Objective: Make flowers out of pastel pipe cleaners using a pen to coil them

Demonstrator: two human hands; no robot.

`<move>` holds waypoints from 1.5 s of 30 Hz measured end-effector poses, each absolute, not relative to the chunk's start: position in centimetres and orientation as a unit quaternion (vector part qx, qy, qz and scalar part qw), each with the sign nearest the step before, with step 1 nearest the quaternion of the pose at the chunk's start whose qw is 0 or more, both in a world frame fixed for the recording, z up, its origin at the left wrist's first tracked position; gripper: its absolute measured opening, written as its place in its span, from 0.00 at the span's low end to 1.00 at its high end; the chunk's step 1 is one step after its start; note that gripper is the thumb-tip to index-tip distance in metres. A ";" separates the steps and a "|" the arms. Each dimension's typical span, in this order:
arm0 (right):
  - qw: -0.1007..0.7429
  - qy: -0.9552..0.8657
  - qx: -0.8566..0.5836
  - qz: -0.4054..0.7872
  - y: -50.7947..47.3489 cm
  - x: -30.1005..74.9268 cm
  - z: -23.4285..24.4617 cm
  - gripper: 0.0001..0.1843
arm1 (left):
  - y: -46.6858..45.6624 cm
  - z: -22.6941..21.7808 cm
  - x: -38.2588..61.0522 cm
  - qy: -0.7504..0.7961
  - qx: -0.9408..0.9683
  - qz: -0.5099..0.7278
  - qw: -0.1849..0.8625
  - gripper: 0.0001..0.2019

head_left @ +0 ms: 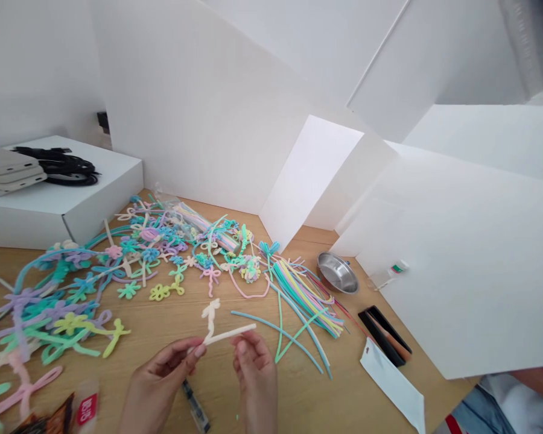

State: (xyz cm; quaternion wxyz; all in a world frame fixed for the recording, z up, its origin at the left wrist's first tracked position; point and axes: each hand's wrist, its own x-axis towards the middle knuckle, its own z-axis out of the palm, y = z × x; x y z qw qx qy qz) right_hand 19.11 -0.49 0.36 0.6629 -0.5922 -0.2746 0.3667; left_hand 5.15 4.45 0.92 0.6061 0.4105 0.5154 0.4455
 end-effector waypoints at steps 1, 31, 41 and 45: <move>0.669 -0.265 -0.585 0.374 -0.4 18.7 0.2 0.20 | 4.3 1.0 5.3 0.516 0.411 0.446 0.605 0.12; 0.569 -0.502 -0.624 0.188 -1.3 17.7 3.5 0.15 | 3.5 1.8 5.5 0.478 0.455 0.460 0.593 0.10; 0.546 -0.535 -0.619 0.181 -1.4 17.9 3.6 0.18 | 3.7 1.7 5.5 0.485 0.425 0.450 0.618 0.11; 0.554 -0.527 -0.614 0.194 -1.3 18.0 4.0 0.18 | 3.8 1.9 5.5 0.481 0.426 0.446 0.622 0.12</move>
